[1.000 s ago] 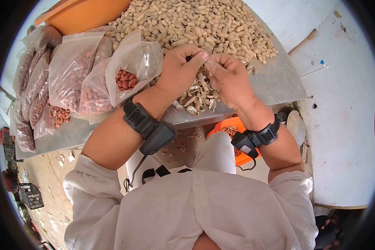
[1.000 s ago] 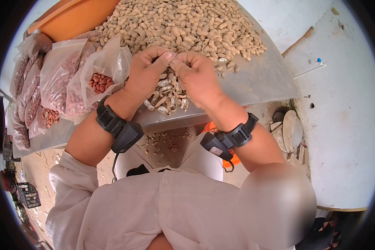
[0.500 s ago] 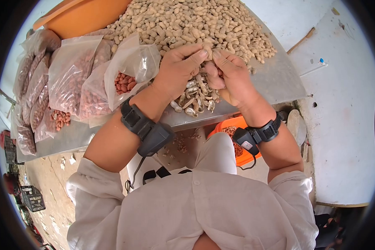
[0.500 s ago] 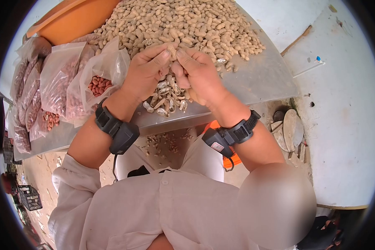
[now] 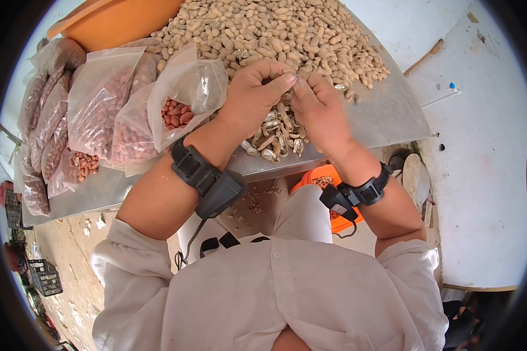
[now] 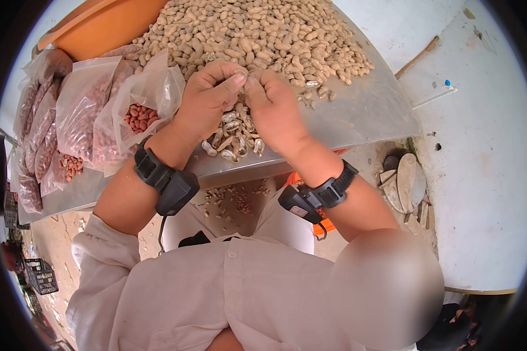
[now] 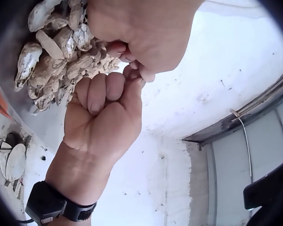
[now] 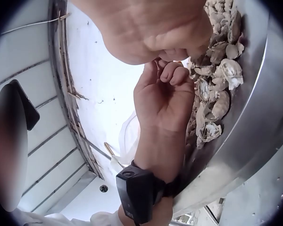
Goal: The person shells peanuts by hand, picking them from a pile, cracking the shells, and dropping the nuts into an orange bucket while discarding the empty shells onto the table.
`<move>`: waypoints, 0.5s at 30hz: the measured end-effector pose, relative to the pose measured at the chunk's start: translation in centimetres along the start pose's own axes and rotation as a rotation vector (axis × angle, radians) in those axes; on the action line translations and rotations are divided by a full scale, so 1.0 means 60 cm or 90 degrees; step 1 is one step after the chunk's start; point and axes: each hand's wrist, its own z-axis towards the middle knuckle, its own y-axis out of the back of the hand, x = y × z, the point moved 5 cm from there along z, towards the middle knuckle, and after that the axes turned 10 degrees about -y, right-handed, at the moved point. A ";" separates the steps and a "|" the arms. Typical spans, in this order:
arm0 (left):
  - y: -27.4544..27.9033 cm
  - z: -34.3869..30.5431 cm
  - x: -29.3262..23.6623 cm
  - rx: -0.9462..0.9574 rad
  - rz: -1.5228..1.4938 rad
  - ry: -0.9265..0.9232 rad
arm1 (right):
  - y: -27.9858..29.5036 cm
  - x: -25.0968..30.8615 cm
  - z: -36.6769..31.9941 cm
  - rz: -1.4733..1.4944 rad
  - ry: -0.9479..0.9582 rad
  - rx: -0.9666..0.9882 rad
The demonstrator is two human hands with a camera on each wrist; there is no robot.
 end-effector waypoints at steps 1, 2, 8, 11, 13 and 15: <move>-0.001 -0.001 -0.001 -0.006 -0.007 0.009 | -0.002 -0.001 0.001 -0.028 0.017 -0.024; -0.002 -0.002 -0.004 -0.013 -0.014 0.017 | -0.004 -0.001 0.003 -0.056 0.034 -0.048; 0.003 -0.004 -0.001 -0.051 -0.036 0.020 | -0.010 0.005 0.010 -0.144 0.085 -0.086; 0.004 -0.004 0.002 -0.058 -0.057 0.017 | -0.013 0.006 0.009 -0.099 0.076 -0.071; 0.002 -0.003 0.002 -0.073 -0.058 0.015 | -0.013 0.008 0.009 -0.054 0.050 -0.067; 0.001 -0.005 0.000 -0.100 -0.034 0.013 | -0.013 0.006 0.012 -0.011 0.019 -0.076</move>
